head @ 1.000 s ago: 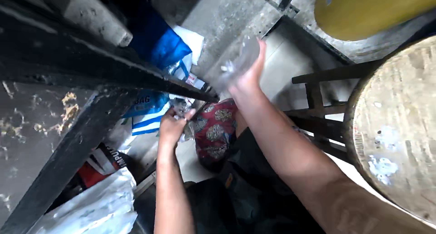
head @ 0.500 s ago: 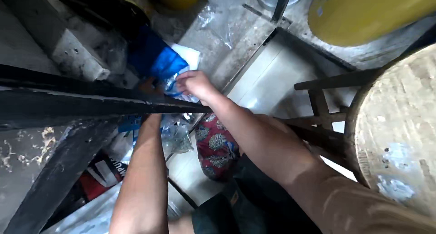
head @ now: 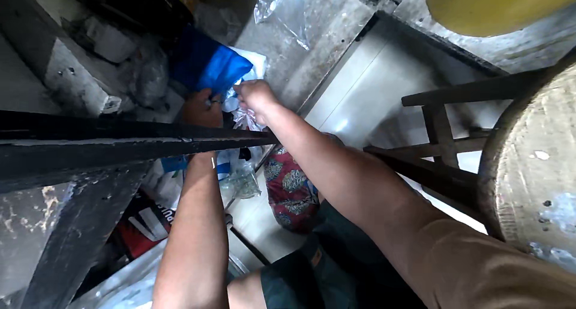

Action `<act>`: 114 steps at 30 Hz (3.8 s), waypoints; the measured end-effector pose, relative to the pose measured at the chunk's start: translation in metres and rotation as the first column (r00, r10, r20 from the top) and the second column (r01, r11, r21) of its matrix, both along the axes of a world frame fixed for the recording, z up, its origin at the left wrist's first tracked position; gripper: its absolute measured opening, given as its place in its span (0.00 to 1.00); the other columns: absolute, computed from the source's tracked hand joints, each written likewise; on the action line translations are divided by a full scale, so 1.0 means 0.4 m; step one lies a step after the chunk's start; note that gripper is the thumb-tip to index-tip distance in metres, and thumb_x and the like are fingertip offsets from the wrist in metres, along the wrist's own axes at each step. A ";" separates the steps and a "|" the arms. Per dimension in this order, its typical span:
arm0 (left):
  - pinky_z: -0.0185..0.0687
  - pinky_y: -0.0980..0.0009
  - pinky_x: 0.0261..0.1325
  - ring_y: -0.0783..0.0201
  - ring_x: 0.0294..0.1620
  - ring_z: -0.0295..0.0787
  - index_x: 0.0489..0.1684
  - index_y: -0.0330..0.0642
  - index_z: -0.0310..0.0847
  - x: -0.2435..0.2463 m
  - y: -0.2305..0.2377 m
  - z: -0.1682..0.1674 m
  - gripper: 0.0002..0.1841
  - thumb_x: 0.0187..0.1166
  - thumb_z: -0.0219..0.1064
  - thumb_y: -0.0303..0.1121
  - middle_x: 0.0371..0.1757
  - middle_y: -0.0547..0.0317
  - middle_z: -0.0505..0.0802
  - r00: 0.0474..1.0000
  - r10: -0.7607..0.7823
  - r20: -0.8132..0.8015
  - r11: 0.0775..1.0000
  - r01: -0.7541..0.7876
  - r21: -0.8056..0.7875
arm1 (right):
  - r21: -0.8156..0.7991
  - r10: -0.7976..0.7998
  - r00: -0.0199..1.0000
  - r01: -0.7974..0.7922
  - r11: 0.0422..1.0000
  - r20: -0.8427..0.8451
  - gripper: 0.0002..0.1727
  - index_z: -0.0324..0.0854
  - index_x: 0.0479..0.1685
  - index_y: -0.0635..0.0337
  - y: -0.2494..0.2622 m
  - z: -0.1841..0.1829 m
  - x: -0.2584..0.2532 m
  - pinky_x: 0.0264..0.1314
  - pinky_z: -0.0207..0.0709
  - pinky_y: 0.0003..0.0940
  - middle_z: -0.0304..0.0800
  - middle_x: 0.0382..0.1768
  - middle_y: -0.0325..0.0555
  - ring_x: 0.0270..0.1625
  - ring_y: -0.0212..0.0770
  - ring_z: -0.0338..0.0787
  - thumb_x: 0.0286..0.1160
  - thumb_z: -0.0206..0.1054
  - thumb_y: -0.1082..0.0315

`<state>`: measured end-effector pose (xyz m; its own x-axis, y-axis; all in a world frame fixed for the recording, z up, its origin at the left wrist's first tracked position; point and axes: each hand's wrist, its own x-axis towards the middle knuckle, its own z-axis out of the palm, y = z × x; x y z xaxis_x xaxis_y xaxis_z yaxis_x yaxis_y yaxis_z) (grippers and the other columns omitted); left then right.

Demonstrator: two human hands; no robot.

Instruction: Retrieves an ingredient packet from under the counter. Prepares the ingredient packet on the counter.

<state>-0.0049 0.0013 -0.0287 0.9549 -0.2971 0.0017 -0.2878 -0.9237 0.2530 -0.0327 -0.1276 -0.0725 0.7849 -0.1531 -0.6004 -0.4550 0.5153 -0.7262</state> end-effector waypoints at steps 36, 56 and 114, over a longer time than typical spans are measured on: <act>0.81 0.51 0.64 0.44 0.61 0.84 0.83 0.38 0.65 -0.025 0.034 -0.151 0.47 0.51 0.80 0.20 0.68 0.31 0.84 0.985 -0.041 -0.165 0.929 -0.023 -0.370 | 0.003 0.178 0.980 -0.178 0.984 -0.087 0.29 0.74 0.66 0.62 -0.038 -0.014 -0.029 0.39 0.81 0.34 0.83 0.39 0.47 0.34 0.37 0.82 0.69 0.79 0.59; 0.81 0.52 0.63 0.53 0.61 0.85 0.50 0.50 0.90 0.039 -0.089 -0.075 0.14 0.66 0.72 0.31 0.58 0.48 0.88 0.996 -0.081 -0.042 0.980 0.071 -0.188 | -0.614 0.650 0.759 -0.506 0.606 0.016 0.17 0.83 0.39 0.64 -0.090 -0.001 -0.156 0.49 0.79 0.55 0.86 0.41 0.53 0.46 0.49 0.87 0.79 0.68 0.55; 0.90 0.45 0.48 0.46 0.51 0.93 0.56 0.48 0.90 0.000 -0.052 -0.135 0.12 0.81 0.70 0.39 0.61 0.49 0.90 0.627 -0.778 -0.023 0.625 0.778 0.065 | -0.506 -0.007 0.998 -0.028 0.862 -0.067 0.17 0.84 0.54 0.63 -0.213 0.030 -0.061 0.54 0.83 0.60 0.89 0.49 0.58 0.54 0.54 0.90 0.70 0.73 0.63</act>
<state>-0.0049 -0.0194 -0.0826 0.3678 -0.9291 -0.0394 -0.9082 -0.3680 0.1992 -0.0571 -0.2126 -0.0605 0.7505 -0.4414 -0.4919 -0.5132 0.0799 -0.8546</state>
